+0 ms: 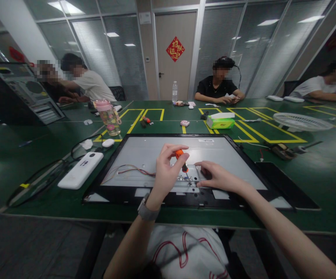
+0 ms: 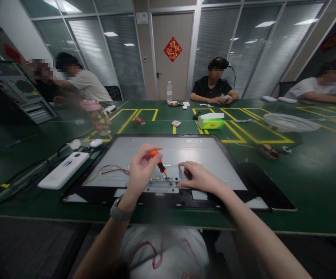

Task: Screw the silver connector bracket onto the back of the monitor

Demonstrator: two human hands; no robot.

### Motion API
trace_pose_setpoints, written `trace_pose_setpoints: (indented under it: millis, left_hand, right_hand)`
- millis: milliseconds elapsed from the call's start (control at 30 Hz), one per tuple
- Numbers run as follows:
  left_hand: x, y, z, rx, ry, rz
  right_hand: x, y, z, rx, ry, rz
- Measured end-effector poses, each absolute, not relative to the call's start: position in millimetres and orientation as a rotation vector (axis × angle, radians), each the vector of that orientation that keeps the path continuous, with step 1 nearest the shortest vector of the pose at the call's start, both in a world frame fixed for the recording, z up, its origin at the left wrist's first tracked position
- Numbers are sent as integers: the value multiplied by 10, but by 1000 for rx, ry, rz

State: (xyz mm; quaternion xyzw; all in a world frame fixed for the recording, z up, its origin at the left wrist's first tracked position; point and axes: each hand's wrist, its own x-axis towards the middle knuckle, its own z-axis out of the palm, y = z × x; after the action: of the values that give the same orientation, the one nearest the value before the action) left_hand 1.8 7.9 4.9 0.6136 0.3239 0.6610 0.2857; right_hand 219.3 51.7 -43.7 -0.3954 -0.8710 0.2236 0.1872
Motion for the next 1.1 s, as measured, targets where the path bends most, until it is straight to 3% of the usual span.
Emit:
trace_pose_setpoints:
  millis: [633, 1100]
  left_hand:
    - [11, 69, 45, 1633, 715, 1624]
    - [1, 74, 39, 1626, 849, 1756]
  right_hand:
    - [2188, 530, -454, -1115, -2446, 616]
    - [2181, 512, -429, -1124, -2458, 629]
